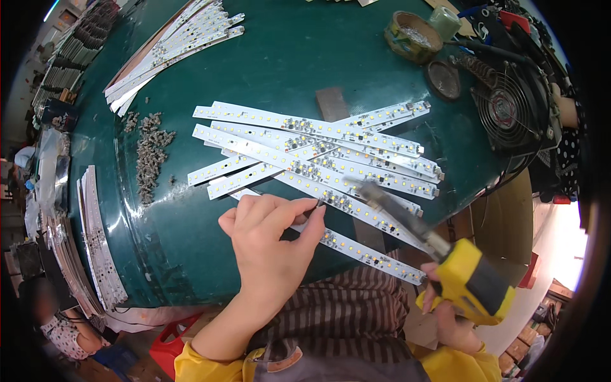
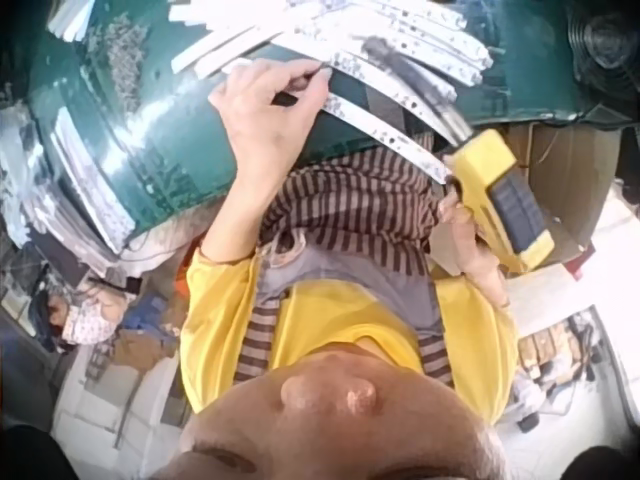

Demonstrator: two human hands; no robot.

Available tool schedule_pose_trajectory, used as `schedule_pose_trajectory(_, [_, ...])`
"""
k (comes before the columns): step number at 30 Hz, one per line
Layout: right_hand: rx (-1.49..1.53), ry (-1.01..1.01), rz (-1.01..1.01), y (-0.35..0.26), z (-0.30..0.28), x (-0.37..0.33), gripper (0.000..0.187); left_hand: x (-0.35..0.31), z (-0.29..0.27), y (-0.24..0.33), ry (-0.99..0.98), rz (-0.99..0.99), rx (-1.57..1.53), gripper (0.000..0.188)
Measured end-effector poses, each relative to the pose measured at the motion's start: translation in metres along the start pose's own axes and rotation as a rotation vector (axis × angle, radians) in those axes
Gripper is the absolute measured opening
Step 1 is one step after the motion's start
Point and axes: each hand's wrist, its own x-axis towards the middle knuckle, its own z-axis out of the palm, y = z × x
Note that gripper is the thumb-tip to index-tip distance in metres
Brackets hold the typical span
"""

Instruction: The person solders LED strips with a soldering iron and solder wire.

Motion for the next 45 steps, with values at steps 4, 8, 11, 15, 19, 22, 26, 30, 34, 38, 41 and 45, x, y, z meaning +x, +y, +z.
schedule_pose_trajectory(4, [-0.063, -0.223, 0.18, -0.002, -0.011, -0.002, 0.038, -0.004, -0.004, 0.002, -0.015, -0.089, -0.038, 0.016])
schedule_pose_trajectory(8, [-0.064, -0.263, 0.056, -0.018, -0.004, 0.02, 0.036, -0.003, -0.004, 0.003, -0.011, -0.091, -0.009, 0.016])
schedule_pose_trajectory(11, [-0.239, -0.283, -0.129, -0.022, -0.002, 0.029, 0.035, 0.001, 0.001, 0.003, -0.017, -0.107, -0.027, 0.014])
schedule_pose_trajectory(15, [-0.199, -0.289, -0.125, -0.024, -0.003, 0.03, 0.036, -0.001, -0.001, 0.002, -0.009, -0.121, -0.048, 0.014])
schedule_pose_trajectory(19, [-0.204, -0.268, -0.147, -0.022, -0.001, 0.024, 0.036, -0.002, -0.001, 0.002, -0.017, -0.122, -0.068, 0.013])
schedule_pose_trajectory(22, [-0.056, -0.15, 0.259, -0.024, -0.001, 0.014, 0.036, -0.001, 0.0, 0.001, -0.001, -0.097, -0.056, 0.012])
schedule_pose_trajectory(26, [-0.126, -0.136, -0.017, -0.008, 0.0, 0.013, 0.028, -0.002, 0.0, 0.001, 0.0, -0.104, -0.059, 0.012])
schedule_pose_trajectory(30, [0.065, 0.119, 0.092, -0.013, 0.005, 0.01, 0.034, -0.002, 0.001, 0.0, 0.005, -0.096, -0.069, 0.014])
schedule_pose_trajectory(34, [-0.222, 0.113, -0.006, -0.023, -0.003, 0.017, 0.043, -0.003, 0.0, -0.001, -0.001, -0.106, -0.071, 0.015])
schedule_pose_trajectory(38, [-0.201, 0.16, -0.038, -0.029, -0.001, 0.023, 0.056, -0.002, 0.002, 0.0, -0.007, -0.105, -0.074, 0.016])
schedule_pose_trajectory(41, [-0.28, 0.189, -0.026, -0.028, 0.0, 0.032, 0.065, -0.003, -0.003, 0.0, -0.002, -0.096, -0.061, 0.017])
schedule_pose_trajectory(45, [-0.815, 0.222, -0.161, -0.01, -0.005, 0.042, 0.053, -0.002, -0.003, -0.001, -0.013, -0.093, -0.093, 0.019])
